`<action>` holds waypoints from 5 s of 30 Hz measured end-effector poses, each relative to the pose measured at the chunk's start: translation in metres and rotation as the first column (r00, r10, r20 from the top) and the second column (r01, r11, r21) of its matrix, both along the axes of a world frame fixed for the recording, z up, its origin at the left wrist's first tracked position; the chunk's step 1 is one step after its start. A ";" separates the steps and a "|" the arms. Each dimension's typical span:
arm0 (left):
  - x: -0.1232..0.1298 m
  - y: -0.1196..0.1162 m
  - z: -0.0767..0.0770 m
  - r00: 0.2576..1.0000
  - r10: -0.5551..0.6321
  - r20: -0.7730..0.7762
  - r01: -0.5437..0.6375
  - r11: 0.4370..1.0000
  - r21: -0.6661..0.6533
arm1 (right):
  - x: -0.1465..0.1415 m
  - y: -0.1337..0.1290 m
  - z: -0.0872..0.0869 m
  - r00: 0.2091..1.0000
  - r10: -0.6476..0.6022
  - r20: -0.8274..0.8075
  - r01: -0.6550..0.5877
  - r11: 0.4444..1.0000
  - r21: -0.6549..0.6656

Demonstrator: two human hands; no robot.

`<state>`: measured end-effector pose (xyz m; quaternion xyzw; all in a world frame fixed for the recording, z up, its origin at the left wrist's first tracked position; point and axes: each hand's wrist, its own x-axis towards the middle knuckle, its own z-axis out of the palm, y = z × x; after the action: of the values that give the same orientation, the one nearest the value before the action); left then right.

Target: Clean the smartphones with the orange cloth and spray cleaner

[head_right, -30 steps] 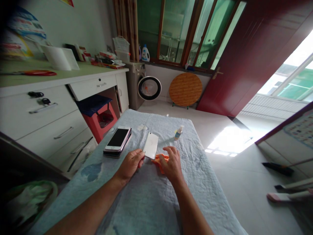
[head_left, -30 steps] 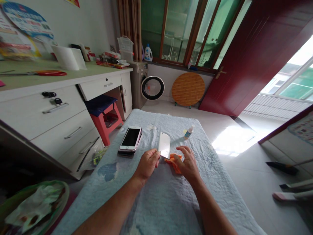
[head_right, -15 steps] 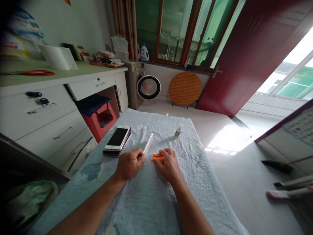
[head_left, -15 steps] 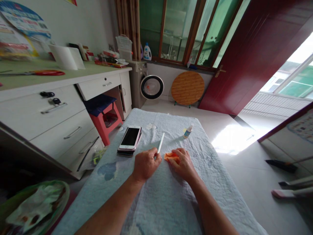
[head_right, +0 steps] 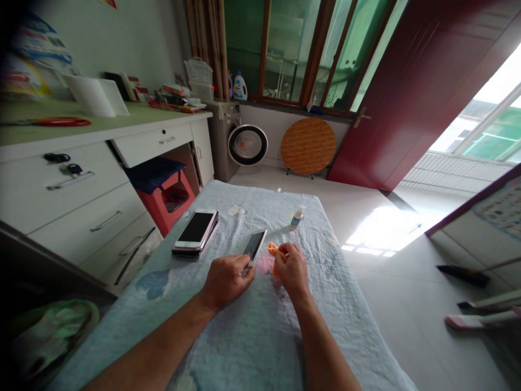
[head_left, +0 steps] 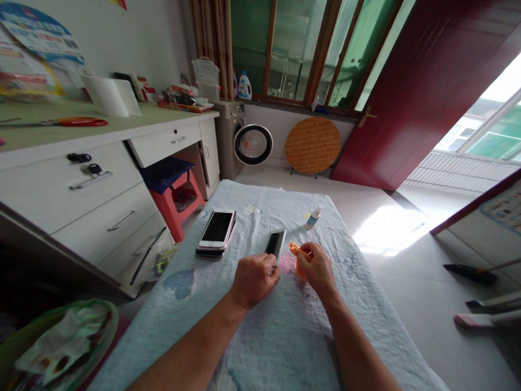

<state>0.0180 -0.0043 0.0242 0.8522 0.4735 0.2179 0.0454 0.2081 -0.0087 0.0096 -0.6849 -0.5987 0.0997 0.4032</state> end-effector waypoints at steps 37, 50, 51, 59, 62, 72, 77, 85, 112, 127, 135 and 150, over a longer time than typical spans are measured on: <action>-0.003 0.005 -0.011 0.992 0.100 0.076 -0.076 0.960 -0.271 | -0.047 -0.014 0.010 0.881 0.048 0.470 0.015 0.992 -0.129; -0.011 0.022 -0.023 0.960 0.269 0.082 -0.252 0.953 -0.167 | -0.051 -0.010 0.001 0.895 0.060 0.441 0.005 0.989 -0.145; -0.011 0.022 -0.024 0.957 0.281 0.070 -0.268 0.950 -0.161 | -0.050 -0.011 0.002 0.902 0.061 0.427 -0.003 0.991 -0.136; -0.011 0.021 -0.024 0.963 0.269 -0.014 -0.267 0.945 -0.188 | -0.020 -0.018 0.017 0.944 -0.013 0.329 0.014 1.000 0.001; -0.011 0.021 -0.024 0.964 0.266 -0.022 -0.265 0.946 -0.188 | 0.010 -0.015 0.018 0.931 -0.143 0.336 0.132 0.990 0.056; -0.012 0.023 -0.028 0.969 0.248 -0.022 -0.248 0.954 -0.167 | 0.073 -0.001 0.003 0.842 -0.379 0.384 0.438 0.895 -0.077; -0.012 0.022 -0.026 0.967 0.253 -0.016 -0.252 0.952 -0.175 | 0.083 0.003 -0.011 0.825 -0.387 0.412 0.485 0.859 -0.164; -0.012 0.022 -0.029 0.966 0.258 -0.021 -0.258 0.953 -0.157 | 0.085 0.006 -0.015 0.823 -0.383 0.419 0.516 0.813 -0.270; -0.003 0.024 -0.030 0.955 0.298 -0.002 -0.296 0.948 -0.118 | 0.080 0.028 -0.010 0.813 -0.369 0.450 0.524 0.801 -0.289; -0.005 0.023 -0.029 0.962 0.275 -0.001 -0.272 0.953 -0.133 | 0.085 0.013 0.009 0.812 -0.278 0.513 0.521 0.742 -0.422; -0.006 0.023 -0.032 0.964 0.267 0.006 -0.264 0.957 -0.122 | 0.084 0.014 0.009 0.818 -0.254 0.517 0.504 0.750 -0.428; -0.006 0.024 -0.027 0.966 0.258 -0.010 -0.257 0.955 -0.150 | 0.088 0.017 0.002 0.825 -0.286 0.488 0.500 0.772 -0.392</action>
<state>0.0120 0.0194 -0.0033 0.7764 0.5952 0.1900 0.0828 0.2963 0.0080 0.0119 -0.8829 -0.4603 0.0214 0.0903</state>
